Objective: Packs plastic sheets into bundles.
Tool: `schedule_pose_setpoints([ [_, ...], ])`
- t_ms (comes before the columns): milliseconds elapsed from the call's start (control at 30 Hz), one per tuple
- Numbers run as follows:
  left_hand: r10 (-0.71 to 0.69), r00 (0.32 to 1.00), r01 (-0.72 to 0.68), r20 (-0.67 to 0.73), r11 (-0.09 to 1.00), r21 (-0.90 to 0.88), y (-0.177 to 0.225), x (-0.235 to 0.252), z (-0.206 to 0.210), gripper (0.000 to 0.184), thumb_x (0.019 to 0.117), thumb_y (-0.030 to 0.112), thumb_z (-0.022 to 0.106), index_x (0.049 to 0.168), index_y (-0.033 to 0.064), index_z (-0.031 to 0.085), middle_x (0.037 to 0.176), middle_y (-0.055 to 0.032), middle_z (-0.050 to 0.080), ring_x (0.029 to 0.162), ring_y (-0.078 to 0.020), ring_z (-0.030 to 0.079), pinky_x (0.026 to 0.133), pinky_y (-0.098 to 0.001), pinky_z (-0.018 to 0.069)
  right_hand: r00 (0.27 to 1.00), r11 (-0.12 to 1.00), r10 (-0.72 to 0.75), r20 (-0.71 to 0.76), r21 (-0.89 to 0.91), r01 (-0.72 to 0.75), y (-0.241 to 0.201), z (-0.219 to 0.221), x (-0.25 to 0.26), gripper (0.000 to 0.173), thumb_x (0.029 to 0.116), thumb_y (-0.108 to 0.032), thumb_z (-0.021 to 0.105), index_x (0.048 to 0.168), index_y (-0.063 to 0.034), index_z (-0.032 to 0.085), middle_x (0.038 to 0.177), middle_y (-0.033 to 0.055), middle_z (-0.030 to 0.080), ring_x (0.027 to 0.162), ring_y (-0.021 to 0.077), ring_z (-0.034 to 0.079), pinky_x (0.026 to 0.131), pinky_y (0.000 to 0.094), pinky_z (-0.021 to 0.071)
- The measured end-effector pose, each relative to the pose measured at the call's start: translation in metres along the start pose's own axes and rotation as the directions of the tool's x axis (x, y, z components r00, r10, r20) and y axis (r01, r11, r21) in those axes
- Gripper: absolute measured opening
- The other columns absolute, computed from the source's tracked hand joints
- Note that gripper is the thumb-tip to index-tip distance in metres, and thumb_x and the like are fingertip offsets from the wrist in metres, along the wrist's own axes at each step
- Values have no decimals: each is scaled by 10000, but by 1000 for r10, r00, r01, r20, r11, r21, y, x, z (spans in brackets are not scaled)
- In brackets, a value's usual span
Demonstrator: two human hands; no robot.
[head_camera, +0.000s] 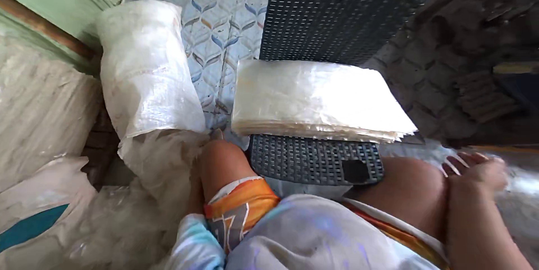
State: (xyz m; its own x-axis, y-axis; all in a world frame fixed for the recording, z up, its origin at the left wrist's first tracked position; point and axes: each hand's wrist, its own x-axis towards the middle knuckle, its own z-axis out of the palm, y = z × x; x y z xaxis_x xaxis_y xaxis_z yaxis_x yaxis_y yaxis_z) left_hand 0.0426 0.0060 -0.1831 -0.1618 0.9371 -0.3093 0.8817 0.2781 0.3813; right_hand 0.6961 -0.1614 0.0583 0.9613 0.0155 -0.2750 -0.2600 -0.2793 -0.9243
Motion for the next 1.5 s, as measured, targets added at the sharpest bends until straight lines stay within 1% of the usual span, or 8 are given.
schedule_pose_setpoints([
  [133, -102, 994, 98, 25, 987, 124, 35, -10, -52, 625, 1032, 109, 503, 1619, 210, 314, 1679, -214, 207, 1508, -508, 224, 1136, -710, 248, 988, 976, -146, 50, -153, 152, -12, 21, -7, 479, 1117, -378, 286, 1417, -60, 483, 1170, 87, 649, 858, 164, 670, 712, 360, 548],
  [467, -106, 718, -190, 688, 921, 340, -25, 24, -69, 387, 984, 314, 654, 1155, -30, 696, 1259, -265, 653, 1221, -443, 603, 996, -668, 461, 908, 891, -295, 298, -257, 374, -14, 23, -42, 458, 1128, -323, 309, 1343, 17, 528, 1017, 60, 655, 686, 51, 626, 637, 244, 538],
  [667, -168, 985, 77, -44, 647, -759, 17, -37, -170, 303, 1020, 174, 636, 1180, -84, 651, 1060, -191, 693, 946, -235, 671, 923, -394, 548, 859, 888, -428, 281, -48, 458, -18, 16, -67, 414, 1114, -276, 342, 1299, 53, 513, 947, 27, 631, 673, 32, 612, 657, 227, 550],
  [767, -127, 935, -311, -330, 150, -938, 67, -96, -246, 237, 1029, 67, 551, 1257, 24, 601, 995, 4, 681, 878, -75, 661, 862, -285, 568, 573, 729, -620, 536, 123, 673, -42, 30, -145, 460, 1100, -250, 414, 1302, 158, 484, 1064, 158, 647, 832, 73, 649, 793, 263, 572],
  [967, 629, 648, -762, -430, 522, -384, 196, -221, -303, 256, 939, 92, 704, 1169, -21, 716, 1028, -83, 757, 930, -101, 730, 855, -292, 618, -538, 14, -624, 567, 696, 718, -101, 64, -353, 723, 840, -424, 809, 1432, -106, 541, 1559, 217, 439, 1486, 417, 346, 1179, 613, 324],
  [1100, 720, 364, -930, -591, 255, -263, 218, -261, -341, 131, 965, 136, 693, 1060, 84, 766, 1007, -2, 763, 928, -76, 725, 840, -270, 624, -831, -158, -451, 326, 887, 434, -138, 86, -388, 245, 824, -136, 773, 1069, -123, 758, 1166, 39, 737, 1299, 266, 597, 1206, 643, 276],
  [1333, 701, 691, -710, -177, 612, -349, 248, -239, -331, 342, 875, 280, 806, 1154, 100, 728, 1015, -20, 750, 934, -102, 712, 869, -370, 596, -708, -301, -687, 165, 822, 483, -194, 43, -366, 151, 954, -54, 567, 961, -23, 715, 770, 105, 681, 662, 226, 660, 565, 383, 527],
  [1500, 557, 828, -542, -63, 766, -344, 191, -173, -318, 165, 957, 142, 701, 1058, 19, 745, 1036, -106, 732, 970, -179, 695, 924, -402, 564, 18, 225, -909, 417, 453, 862, -236, 23, -276, 317, 1038, -310, 598, 1050, -1, 668, 870, 5, 648, 749, -32, 586, 732, 186, 515],
])
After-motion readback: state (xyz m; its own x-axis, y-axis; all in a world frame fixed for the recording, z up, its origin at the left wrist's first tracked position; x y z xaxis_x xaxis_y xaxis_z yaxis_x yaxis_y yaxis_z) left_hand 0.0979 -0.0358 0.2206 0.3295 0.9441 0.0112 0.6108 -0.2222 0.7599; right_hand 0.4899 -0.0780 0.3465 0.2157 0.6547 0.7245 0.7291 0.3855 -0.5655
